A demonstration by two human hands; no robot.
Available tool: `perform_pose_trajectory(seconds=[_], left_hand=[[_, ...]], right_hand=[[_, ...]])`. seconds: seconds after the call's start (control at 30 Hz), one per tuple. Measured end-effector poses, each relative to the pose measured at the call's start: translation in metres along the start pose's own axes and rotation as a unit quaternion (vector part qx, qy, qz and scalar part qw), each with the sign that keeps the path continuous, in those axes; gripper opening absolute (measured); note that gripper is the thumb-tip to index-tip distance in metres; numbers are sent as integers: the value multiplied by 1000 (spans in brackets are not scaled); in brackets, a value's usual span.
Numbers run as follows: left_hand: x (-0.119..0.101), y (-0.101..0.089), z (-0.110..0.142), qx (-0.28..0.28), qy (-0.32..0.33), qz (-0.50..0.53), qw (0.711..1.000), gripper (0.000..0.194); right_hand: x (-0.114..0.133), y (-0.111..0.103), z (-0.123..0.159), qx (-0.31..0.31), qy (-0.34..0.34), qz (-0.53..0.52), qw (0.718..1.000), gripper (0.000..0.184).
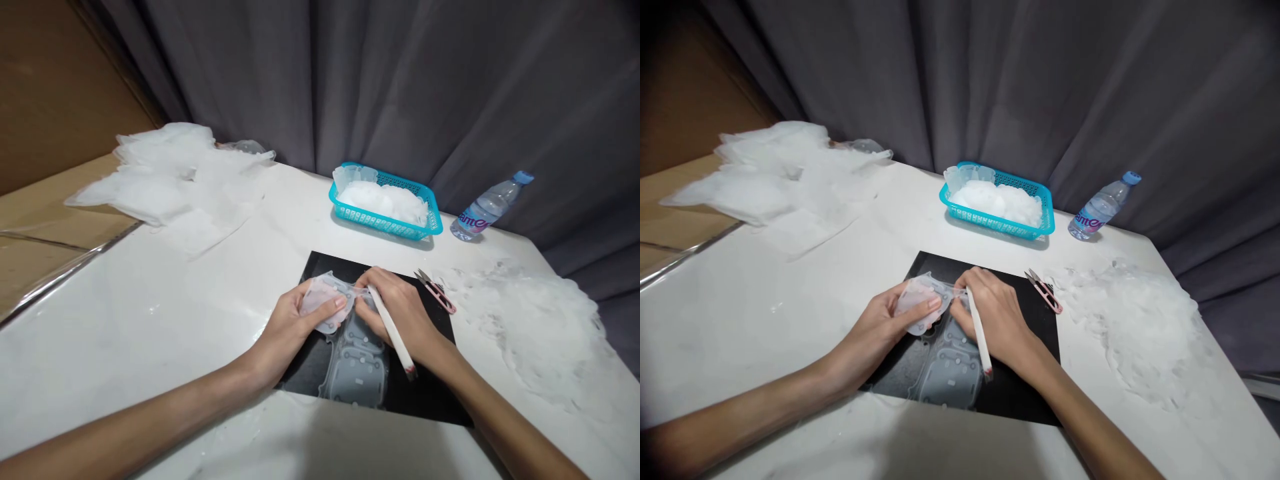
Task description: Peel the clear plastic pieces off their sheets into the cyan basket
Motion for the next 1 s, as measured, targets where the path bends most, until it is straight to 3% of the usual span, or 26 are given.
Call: perform_pose_trajectory(seconds=[0.17,0.33,0.4,0.47,0.57,0.67,0.8,1.0], left_hand=[[-5,3,4,52,-46,-10,998,37],[-19,-7,-1,3,28,-93,995,45],[-21,-9,-2,-12,56,-128,990,48],[-19,-10,-2,-12,70,-165,984,51],[-14,-8,0,2,85,-217,972,56],[-13,-5,5,0,101,-266,958,56],[-15,-3,10,-8,110,-323,940,48],[-7,-7,2,81,20,-250,965,36]], right_hand=[[-12,-3,-3,-5,-13,31,999,14],[-6,-30,-3,102,-48,-98,989,11],[-3,-39,-3,102,-44,-137,984,26],[-3,-43,-5,59,-24,-161,985,31],[0,-36,-9,-11,3,-170,985,20],[8,-22,-12,-31,-19,-144,989,13],[16,-10,-13,-3,-69,-146,987,8],[15,-13,-14,47,-2,-193,980,11]])
Point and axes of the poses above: each hand's wrist, its own z-axis away from the middle knuckle, its own y-axis out of the palm, x = y × z, the point moved 3 cm from there along -z, towards the middle knuckle, and after that the axes turned 11 degrees about -y, right-handed, at the moved point
